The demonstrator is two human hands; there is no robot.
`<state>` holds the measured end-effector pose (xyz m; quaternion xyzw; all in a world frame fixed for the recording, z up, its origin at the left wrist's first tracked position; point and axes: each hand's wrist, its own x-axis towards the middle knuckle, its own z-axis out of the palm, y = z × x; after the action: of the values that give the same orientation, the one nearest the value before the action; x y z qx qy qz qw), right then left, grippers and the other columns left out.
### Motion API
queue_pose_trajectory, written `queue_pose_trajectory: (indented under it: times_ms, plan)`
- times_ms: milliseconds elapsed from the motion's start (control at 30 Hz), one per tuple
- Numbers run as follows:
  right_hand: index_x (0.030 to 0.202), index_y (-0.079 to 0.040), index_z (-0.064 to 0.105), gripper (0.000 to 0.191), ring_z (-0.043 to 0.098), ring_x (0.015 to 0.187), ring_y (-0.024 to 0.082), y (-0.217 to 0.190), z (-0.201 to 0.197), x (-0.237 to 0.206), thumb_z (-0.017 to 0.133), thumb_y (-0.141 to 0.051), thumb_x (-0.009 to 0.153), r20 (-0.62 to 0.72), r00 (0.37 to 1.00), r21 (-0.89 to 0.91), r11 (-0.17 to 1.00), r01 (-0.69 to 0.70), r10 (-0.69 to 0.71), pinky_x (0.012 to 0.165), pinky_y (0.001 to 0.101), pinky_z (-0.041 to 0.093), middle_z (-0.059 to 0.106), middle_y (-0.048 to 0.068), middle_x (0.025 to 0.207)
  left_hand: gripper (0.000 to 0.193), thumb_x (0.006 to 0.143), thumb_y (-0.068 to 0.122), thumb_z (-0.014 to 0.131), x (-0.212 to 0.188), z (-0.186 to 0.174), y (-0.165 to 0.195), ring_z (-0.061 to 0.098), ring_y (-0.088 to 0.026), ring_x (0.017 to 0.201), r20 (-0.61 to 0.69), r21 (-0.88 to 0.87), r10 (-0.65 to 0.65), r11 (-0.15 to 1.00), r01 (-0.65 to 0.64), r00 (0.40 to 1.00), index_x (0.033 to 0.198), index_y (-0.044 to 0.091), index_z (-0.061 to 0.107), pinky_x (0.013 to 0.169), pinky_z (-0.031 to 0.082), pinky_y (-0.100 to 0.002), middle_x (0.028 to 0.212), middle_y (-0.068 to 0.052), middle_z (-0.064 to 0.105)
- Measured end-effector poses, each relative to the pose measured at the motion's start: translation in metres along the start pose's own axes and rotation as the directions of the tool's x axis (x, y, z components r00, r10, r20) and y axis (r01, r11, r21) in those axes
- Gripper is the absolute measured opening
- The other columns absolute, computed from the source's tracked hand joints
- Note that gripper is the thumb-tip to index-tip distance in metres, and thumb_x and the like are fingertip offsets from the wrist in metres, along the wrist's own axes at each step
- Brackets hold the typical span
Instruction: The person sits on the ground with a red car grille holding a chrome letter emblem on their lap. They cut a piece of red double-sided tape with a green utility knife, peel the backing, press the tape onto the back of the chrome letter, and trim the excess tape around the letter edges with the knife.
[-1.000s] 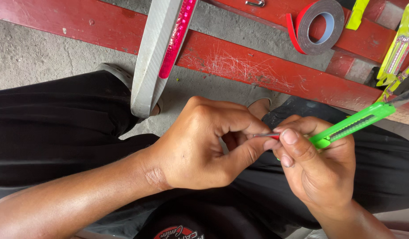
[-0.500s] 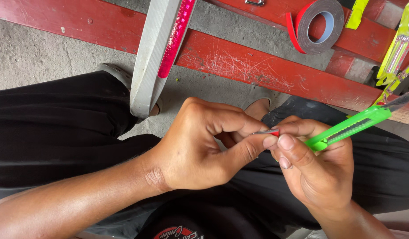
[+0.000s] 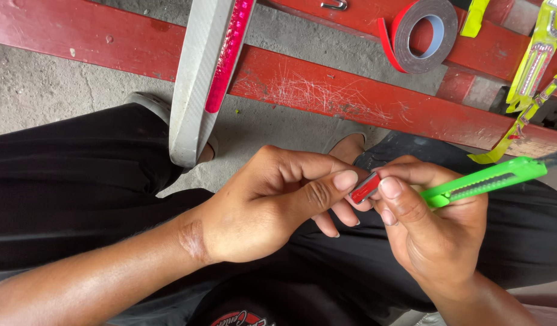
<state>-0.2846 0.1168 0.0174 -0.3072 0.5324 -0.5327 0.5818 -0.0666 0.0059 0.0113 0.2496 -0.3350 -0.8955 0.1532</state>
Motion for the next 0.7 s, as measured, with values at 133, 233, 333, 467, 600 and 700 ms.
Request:
queue_pose_trajectory:
  times_ms: [133,233,333,467,600,700]
  plan:
    - [0.115,0.011,0.069,0.009,0.057,0.075,0.013,0.0,-0.002,-0.001,0.065,0.005,0.11,0.016,1.0,-0.005,1.0,0.025,-0.025,0.076,0.0297,0.052,0.068,0.018,0.096,0.027,0.108,0.018,0.057,-0.001,-0.002,0.001,0.07,-0.011,0.097,0.031,-0.001,-0.006,1.0,0.006,0.999,0.124,0.002,0.072,0.082,0.063,-0.028,0.112,-0.006,0.074]
    - [0.116,0.011,0.069,0.009,0.057,0.075,0.013,0.001,-0.004,-0.001,0.065,0.005,0.11,0.009,1.0,-0.02,1.0,0.018,-0.018,0.073,0.0279,0.049,0.067,0.018,0.096,0.03,0.105,0.015,0.057,-0.003,-0.003,0.001,0.07,-0.009,0.099,0.056,-0.006,0.02,1.0,-0.02,0.998,0.131,0.004,0.067,0.085,0.063,-0.027,0.116,-0.005,0.073]
    - [0.116,0.01,0.069,0.011,0.058,0.077,0.015,0.002,-0.004,0.0,0.064,0.003,0.11,0.008,1.0,-0.013,1.0,-0.004,0.005,0.07,0.0267,0.047,0.067,0.019,0.098,0.026,0.105,0.012,0.06,-0.001,-0.001,0.0,0.072,-0.01,0.092,0.016,0.041,0.009,0.999,-0.01,1.0,0.126,0.003,0.072,0.08,0.065,-0.026,0.11,-0.006,0.076]
    - [0.117,0.009,0.069,0.015,0.06,0.08,0.016,0.004,-0.004,0.001,0.065,-0.002,0.108,0.033,0.999,0.004,1.0,-0.003,0.003,0.071,0.0278,0.048,0.069,0.02,0.107,0.019,0.102,0.013,0.064,0.0,0.002,0.0,0.075,-0.009,0.083,-0.134,0.146,0.04,0.989,-0.021,0.99,0.113,0.003,0.077,0.07,0.065,-0.024,0.095,-0.004,0.079]
    - [0.117,0.008,0.069,0.019,0.061,0.081,0.016,0.007,-0.003,0.003,0.069,-0.005,0.103,0.088,0.995,0.02,0.999,0.039,-0.04,0.073,0.0277,0.049,0.069,0.02,0.11,0.015,0.1,0.015,0.069,-0.004,0.01,0.0,0.077,-0.006,0.076,-0.228,0.361,0.219,0.924,-0.126,0.949,0.104,0.004,0.078,0.065,0.065,-0.022,0.086,-0.003,0.079]
    - [0.11,0.008,0.068,0.015,0.059,0.075,0.015,0.009,-0.003,0.003,0.072,0.0,0.099,0.031,0.999,-0.156,0.987,0.034,-0.029,0.07,0.0283,0.048,0.069,0.021,0.107,0.012,0.1,0.014,0.072,-0.007,0.013,0.0,0.077,-0.006,0.072,-0.215,0.495,0.355,0.843,-0.211,0.91,0.102,0.004,0.077,0.064,0.064,-0.022,0.084,-0.004,0.079]
